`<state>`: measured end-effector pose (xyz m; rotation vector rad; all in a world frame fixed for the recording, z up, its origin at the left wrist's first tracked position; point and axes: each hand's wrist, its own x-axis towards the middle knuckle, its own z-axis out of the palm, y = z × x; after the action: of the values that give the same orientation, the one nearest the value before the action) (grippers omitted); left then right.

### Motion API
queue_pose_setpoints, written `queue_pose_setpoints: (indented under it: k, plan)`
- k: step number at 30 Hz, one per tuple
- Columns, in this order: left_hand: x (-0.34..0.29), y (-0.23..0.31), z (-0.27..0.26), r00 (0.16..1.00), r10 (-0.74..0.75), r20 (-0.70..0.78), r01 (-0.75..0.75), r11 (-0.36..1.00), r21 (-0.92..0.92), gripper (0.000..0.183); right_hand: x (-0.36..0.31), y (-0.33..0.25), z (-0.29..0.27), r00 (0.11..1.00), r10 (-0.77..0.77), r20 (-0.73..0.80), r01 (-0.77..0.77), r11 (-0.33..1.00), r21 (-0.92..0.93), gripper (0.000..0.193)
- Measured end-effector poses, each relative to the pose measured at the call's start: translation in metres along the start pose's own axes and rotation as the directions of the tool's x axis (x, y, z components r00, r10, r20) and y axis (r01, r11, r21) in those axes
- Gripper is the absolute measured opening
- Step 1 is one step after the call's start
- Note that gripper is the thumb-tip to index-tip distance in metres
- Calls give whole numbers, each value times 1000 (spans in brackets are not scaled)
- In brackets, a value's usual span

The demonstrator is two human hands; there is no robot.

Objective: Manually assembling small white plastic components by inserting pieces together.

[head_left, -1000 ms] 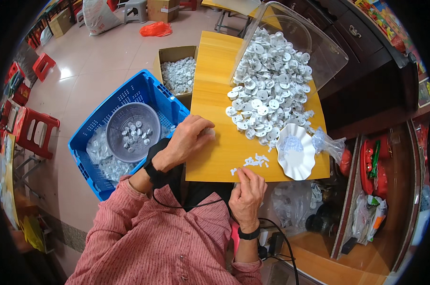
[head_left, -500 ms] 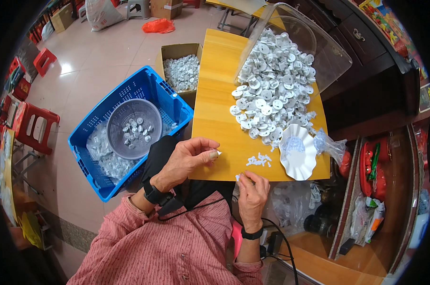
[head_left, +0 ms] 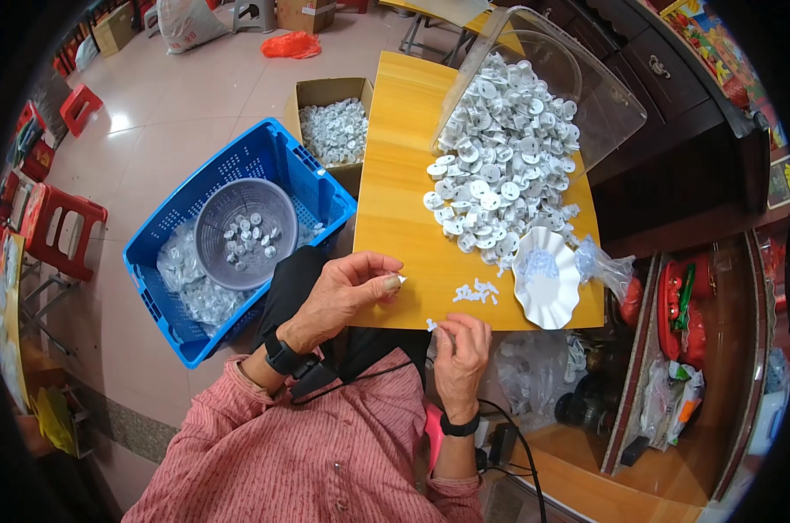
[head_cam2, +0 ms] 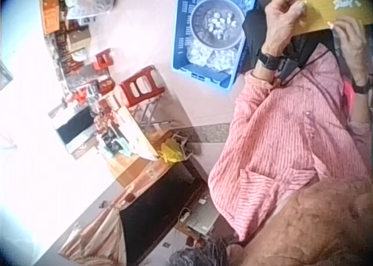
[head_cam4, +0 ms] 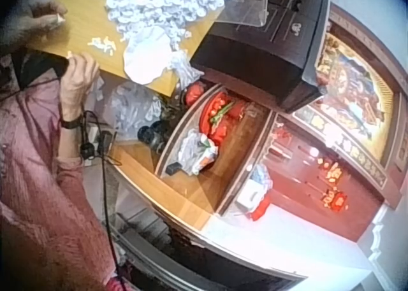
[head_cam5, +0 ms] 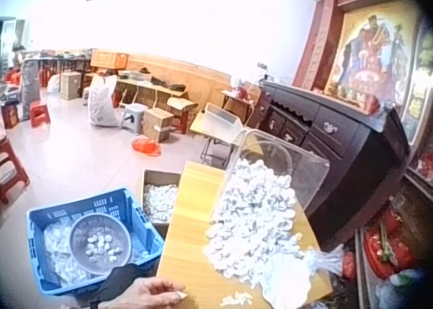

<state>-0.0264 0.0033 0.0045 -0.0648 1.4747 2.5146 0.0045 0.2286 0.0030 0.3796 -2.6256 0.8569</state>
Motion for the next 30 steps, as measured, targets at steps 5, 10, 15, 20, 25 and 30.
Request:
queue_pose_setpoints:
  k: [5, 10, 15, 20, 25, 30]
  plan:
    - [-1, -2, -3, 1000, -8, -19, 7, 999, -44, 23, 1, -3, -2, 1000, 4, 5, -4, 1000, 28, 10]
    - [-2, -3, -4, 1000, -11, -24, 9, 998, -61, 23, 1, -5, -3, 996, -82, 40, 82, 997, -14, 8]
    - [-2, -3, -5, 1000, -6, -21, 4, 998, -56, 22, 6, -4, 0, 999, -24, 35, 23, 999, 28, 6]
    - [-2, -7, -8, 999, -29, 15, 31, 979, -201, 24, 11, -10, 6, 994, 98, -37, -93, 988, 121, 4]
    - [-3, -9, -10, 995, -89, 51, 101, 936, -337, 27, 15, -23, 5, 952, 307, -10, -291, 909, 298, 9]
    - [-5, -12, -8, 982, -146, 116, 184, 862, -472, 28, 21, -47, 3, 983, 186, -7, -172, 923, 345, 10]
